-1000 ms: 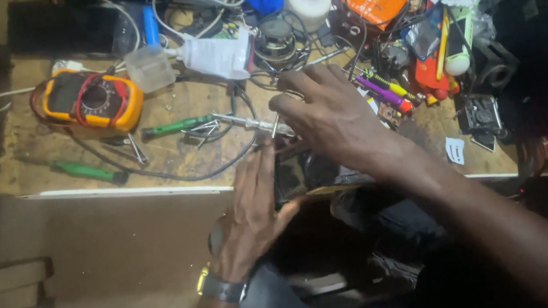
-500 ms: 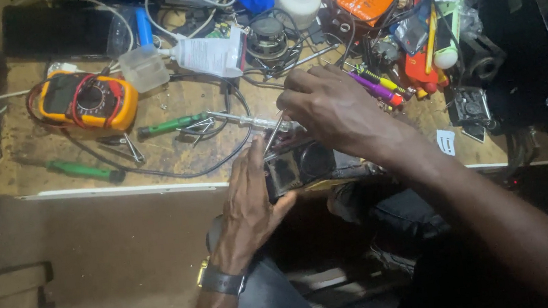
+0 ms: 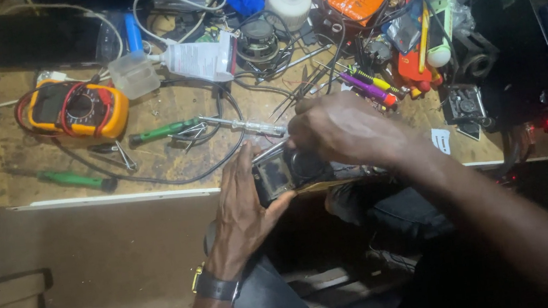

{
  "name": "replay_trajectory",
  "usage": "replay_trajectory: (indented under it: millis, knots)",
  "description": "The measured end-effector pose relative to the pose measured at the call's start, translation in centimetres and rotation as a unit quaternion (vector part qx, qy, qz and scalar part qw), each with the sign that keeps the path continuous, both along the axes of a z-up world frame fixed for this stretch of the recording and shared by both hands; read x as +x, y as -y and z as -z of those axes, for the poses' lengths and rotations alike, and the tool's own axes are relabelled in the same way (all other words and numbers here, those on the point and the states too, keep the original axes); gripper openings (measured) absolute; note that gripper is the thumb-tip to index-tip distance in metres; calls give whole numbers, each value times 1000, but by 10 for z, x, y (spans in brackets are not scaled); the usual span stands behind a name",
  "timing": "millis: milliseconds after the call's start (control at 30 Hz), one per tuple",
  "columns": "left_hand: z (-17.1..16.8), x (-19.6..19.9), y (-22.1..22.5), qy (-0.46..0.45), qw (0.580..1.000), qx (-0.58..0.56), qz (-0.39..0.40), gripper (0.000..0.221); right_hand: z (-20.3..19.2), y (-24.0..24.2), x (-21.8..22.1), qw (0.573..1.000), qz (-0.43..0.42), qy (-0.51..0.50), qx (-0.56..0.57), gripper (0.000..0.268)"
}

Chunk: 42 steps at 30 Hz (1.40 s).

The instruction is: Assembling or repairing the casing of a small electronic device using a screwdriver on a workbench.

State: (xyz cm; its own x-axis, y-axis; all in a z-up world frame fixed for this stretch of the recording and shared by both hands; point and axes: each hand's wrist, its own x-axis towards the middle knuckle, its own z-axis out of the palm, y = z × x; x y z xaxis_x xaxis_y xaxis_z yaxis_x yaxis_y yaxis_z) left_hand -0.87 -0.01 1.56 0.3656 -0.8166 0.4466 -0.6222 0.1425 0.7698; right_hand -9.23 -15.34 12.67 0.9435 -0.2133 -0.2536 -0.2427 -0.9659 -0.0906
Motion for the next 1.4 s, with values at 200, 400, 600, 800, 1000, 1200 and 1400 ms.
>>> replay_trajectory:
  millis: [200, 400, 600, 800, 1000, 1200, 1400]
  knots:
    - [2, -1, 1, 22, 1000, 7, -3, 85, 10, 5, -6, 995, -84, 3, -46, 11]
    - [5, 4, 0, 52, 999, 0, -13, 79, 11, 4, -6, 999, 3, -29, -39, 15]
    - [-1, 1, 1, -77, 997, 17, -20, 78, 6, 25, -19, 983, 130, -69, 114, 34]
    - [-10, 1, 0, -203, 976, 46, -57, 83, 11, 19, -18, 965, 150, -67, 203, 32]
    - [0, 2, 2, -461, 886, -39, -19, 86, 6, 13, -17, 932, 215, 13, 292, 37]
    - [7, -7, 8, -702, 681, -129, 165, 50, 8, 5, -18, 912, 206, 58, 351, 34]
    - [2, -3, 4, -756, 613, -149, 174, 66, 10, 9, -21, 936, 186, -17, 297, 37]
